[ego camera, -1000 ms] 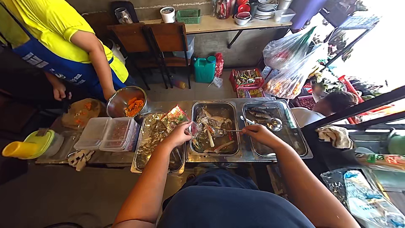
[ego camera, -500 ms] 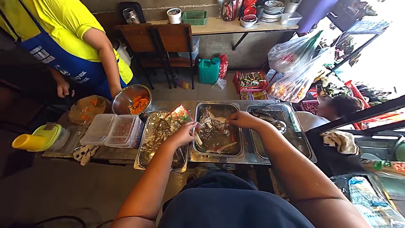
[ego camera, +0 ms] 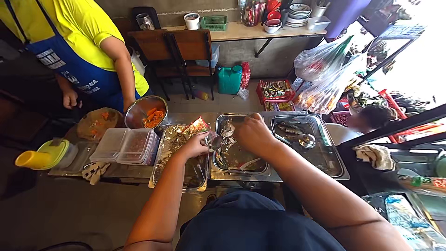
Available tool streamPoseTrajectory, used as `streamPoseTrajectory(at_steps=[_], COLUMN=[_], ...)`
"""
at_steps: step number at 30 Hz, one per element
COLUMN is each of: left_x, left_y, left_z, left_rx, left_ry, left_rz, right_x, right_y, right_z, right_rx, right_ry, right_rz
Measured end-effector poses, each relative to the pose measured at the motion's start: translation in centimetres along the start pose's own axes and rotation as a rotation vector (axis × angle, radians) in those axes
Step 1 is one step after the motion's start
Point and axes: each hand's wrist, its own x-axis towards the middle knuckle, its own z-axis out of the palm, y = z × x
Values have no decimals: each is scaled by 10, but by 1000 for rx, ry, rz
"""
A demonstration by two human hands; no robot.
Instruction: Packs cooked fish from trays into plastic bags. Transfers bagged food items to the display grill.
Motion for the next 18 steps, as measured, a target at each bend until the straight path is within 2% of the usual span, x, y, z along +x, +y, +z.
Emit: streamPoseTrajectory(at_steps=[3,5,8,11,14,18], left_x=[0,-1,-10,-31,-55,-66], left_y=[-2,-1,5,26,49,72], left_z=[-3,-7,-18,-37,-56,-64], left_rx=[-31,-46,-80,-166,-337,-539], left_ry=[23,42,87,148,202,261], left_rz=[-41,-55,-55,-7,125,234], right_x=[-34,-58,-86,-102,-117,-128], right_y=[22,43,70,70,59,49], right_z=[-17,-12,28,82,132,169], right_rx=[105,166,217,288,318,299], right_ry=[154,206,71,-123,-118,-30], right_rz=[48,121,275,397,450,500])
